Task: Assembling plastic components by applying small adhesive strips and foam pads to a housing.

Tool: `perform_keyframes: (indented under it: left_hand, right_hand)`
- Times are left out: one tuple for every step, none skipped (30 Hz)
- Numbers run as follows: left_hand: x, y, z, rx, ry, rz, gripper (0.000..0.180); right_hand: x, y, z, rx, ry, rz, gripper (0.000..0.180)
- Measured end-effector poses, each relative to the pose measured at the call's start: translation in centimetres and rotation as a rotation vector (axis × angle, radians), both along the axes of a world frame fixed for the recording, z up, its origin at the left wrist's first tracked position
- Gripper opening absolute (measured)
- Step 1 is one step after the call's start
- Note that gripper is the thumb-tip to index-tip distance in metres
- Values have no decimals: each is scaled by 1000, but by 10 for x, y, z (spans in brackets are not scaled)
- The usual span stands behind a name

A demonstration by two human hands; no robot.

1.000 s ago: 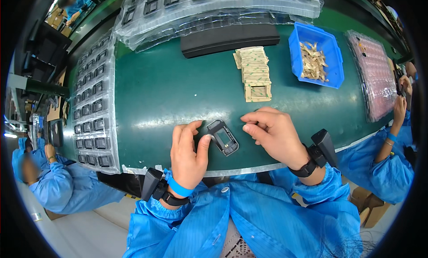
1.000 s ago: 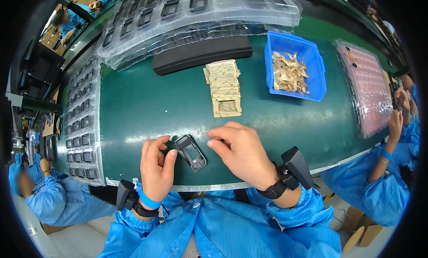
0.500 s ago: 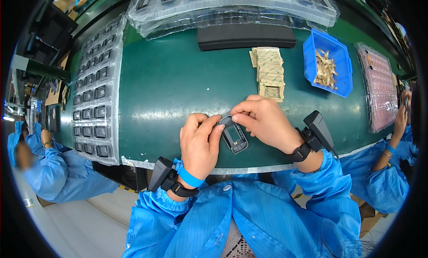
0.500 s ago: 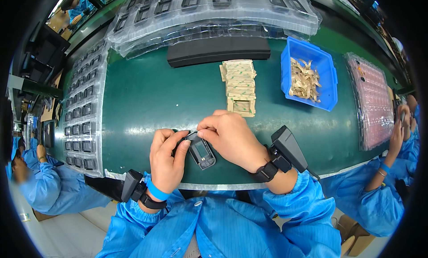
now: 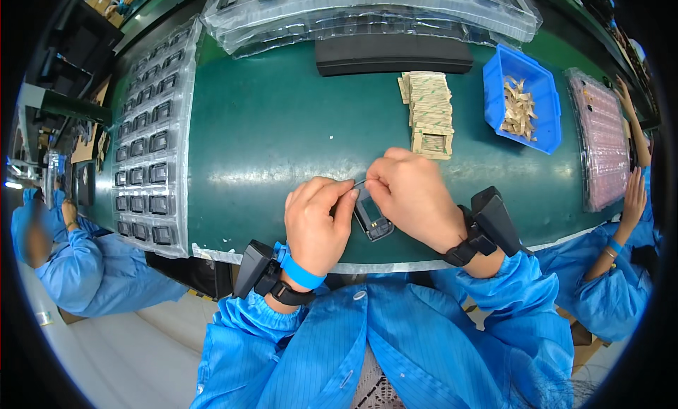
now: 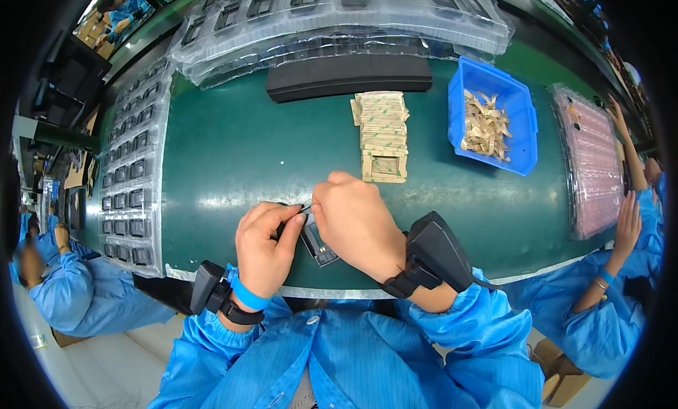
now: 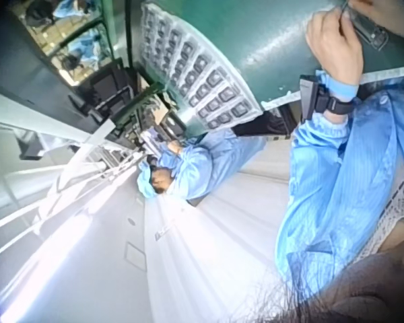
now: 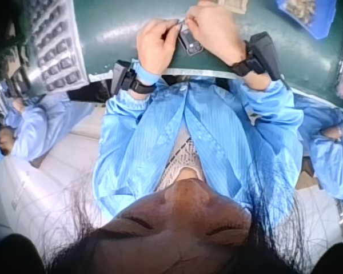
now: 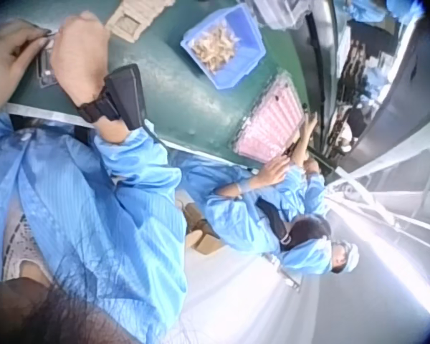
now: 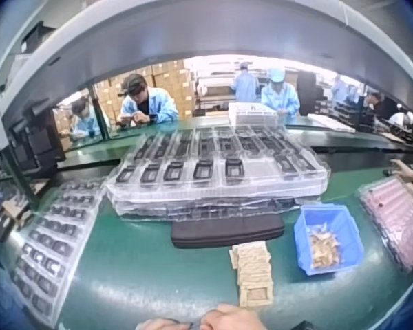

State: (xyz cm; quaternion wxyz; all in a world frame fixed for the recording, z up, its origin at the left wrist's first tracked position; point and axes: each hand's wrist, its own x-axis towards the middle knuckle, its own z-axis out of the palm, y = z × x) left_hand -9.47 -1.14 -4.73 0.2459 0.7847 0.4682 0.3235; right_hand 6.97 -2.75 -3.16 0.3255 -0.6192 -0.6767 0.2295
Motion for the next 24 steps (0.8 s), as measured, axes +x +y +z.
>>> perform_keyframes:
  left_hand:
    - [0,0,-1,2,2,-4,10]
    - [0,1,-2,12,-3,-7,10]
    - [-1,1,-3,-3,1,-10,14]
    - [-2,1,-3,-18,5,-13,17]
    - [-1,-1,-1,-9,-1,-17,17]
    - [-1,-3,2,-100,-75,44,18]
    - [0,-6,3,-193,-149,105,20]
    - [0,-11,2,-191,-152,101,20]
    - [-1,-16,0,-65,-87,50,21]
    - [-2,-22,-2,61,-22,0,24]
    - [0,-31,-2,142,12,-71,26]
    - [4,-40,5,141,49,-96,28]
    - [8,-47,12,142,86,-120,30]
    - [10,-49,10,154,127,-151,27]
    - [10,-50,8,162,123,-150,27]
    - [9,-49,6,215,140,-170,24]
    - [6,-49,4,260,158,-191,22]
    - [3,-48,3,280,184,-190,20]
    - [0,-45,2,282,183,-188,20]
    - [-2,-43,1,310,201,-201,22]
    - [-3,-42,1,338,220,-214,23]
    - [-1,-42,4,315,186,-206,23]
    - [0,-42,4,313,188,-205,23]
    - [0,-43,4,299,176,-198,22]
  right_hand:
    - [-1,0,-1,12,-27,-8,8]
    - [-1,0,-3,22,-32,-11,8]
    - [-1,0,-5,19,-17,-21,9]
    - [-1,-1,-5,17,-3,-31,10]
    - [0,-3,-4,26,-8,-34,10]
    - [3,-6,-3,-23,35,-64,11]
    - [5,-9,-2,-72,79,-94,12]
    - [6,-13,1,-70,76,-97,12]
    - [8,-17,6,-165,112,-161,12]
    - [9,-20,8,-261,148,-224,13]
    - [10,-24,8,-258,144,-229,13]
    - [11,-29,8,-248,108,-237,13]
    - [11,-34,9,-239,72,-243,14]
    - [12,-38,8,-231,68,-245,14]
    - [13,-43,7,-220,25,-227,13]
    - [15,-47,7,-210,-18,-209,13]
    - [17,-52,6,-209,-20,-210,13]
    - [19,-56,7,-242,-19,-178,14]
    - [22,-59,9,-275,-17,-146,14]
    - [24,-61,12,-279,-26,-136,15]
    - [25,-62,13,-282,-26,-136,15]
    - [26,-61,13,-274,-26,-146,16]
    - [27,-60,14,-266,-25,-155,16]
    - [28,-59,15,-269,-23,-154,16]
